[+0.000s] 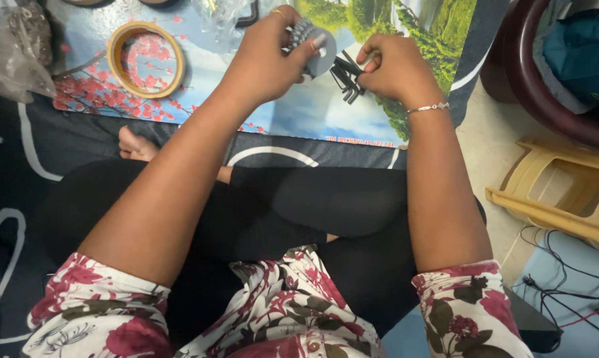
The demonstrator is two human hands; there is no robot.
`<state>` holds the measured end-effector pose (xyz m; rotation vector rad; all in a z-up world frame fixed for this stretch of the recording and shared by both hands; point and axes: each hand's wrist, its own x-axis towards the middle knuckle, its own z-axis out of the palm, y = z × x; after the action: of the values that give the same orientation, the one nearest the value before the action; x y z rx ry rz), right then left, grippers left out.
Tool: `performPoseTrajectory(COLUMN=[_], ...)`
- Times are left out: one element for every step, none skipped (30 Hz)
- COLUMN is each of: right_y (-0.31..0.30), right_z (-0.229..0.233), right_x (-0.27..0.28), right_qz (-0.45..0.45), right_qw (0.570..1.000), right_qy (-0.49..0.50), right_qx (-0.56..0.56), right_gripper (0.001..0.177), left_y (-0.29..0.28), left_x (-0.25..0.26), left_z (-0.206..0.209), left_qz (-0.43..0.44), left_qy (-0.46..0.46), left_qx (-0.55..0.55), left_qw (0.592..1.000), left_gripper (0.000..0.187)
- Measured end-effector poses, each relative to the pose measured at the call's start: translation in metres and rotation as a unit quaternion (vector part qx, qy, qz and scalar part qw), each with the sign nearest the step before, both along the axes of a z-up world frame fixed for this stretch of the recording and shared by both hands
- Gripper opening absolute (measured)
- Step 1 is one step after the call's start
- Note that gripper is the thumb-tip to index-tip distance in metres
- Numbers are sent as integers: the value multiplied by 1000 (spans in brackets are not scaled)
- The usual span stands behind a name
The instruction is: The person assembles a gear mechanism by hand, inserting a shaft through several gear components and using a tool to tighten or adjust the assembly.
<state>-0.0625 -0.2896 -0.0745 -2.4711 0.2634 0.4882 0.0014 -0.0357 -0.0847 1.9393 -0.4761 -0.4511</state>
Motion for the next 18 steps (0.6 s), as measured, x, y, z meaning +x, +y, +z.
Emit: performPoseTrajectory(right_y=[1,1,1,1,0,-1,-3,-4,-6,-7,-7,-8,-8,-8,-10,-11,-12,-14], right_z=[0,2,4,7,10,15,20,26,32,37,43,49,54,60,67,73,78,83], right_x=[0,0,-1,-1,-1,-1,-2,-3,-5,-6,-6,-7,-7,-8,-11,-13,-16,-19], right_qz=[1,2,26,50,52,36,19,18,8,-2,-2,-2,-3,-1,-15,-29,-28,-29], right_qw=[1000,1000,999,995,995,996,997,997,998,999,999,999,1000,1000,1000,1000,1000,999], right_qy=[3,2,-29,-61,-61,-58,-55,-54,-46,-37,-38,-31,-23,-23,-15,-7,-7,-27], right_qx=[-2,-2,-31,-59,-58,-53,-49,-49,-33,-17,-17,-18,-19,-18,-8,3,3,24], right_gripper=[30,30,35,40,40,41,42,42,40,38,38,36,33,33,32,31,31,29], left_y=[-3,-6,-5,-3,-2,-1,-1,-1,-1,-1,0,0,0,-1,-2,-3,-4,-3], left_x=[0,0,0,-1,-1,-1,-1,-1,-1,-1,0,0,0,0,0,-1,-1,1], left_z=[2,4,6,7,8,8,8,7,6,5,5,5,5,5,5,6,6,7], left_qz=[30,60,62,55,48,50,30,11,10,1,-7,-6,-3,0,2,18,34,35], left_qy=[114,226,224,262,299,299,289,279,280,276,272,271,274,276,276,288,299,299], left_qx=[-77,-152,-153,-154,-154,-153,-163,-173,-173,-183,-193,-193,-195,-197,-197,-207,-218,-218], left_qw=[990,960,960,951,940,940,943,944,944,943,943,943,942,941,941,935,929,929], left_gripper=[39,44,44,44,43,43,42,41,41,41,41,41,42,43,43,47,51,51])
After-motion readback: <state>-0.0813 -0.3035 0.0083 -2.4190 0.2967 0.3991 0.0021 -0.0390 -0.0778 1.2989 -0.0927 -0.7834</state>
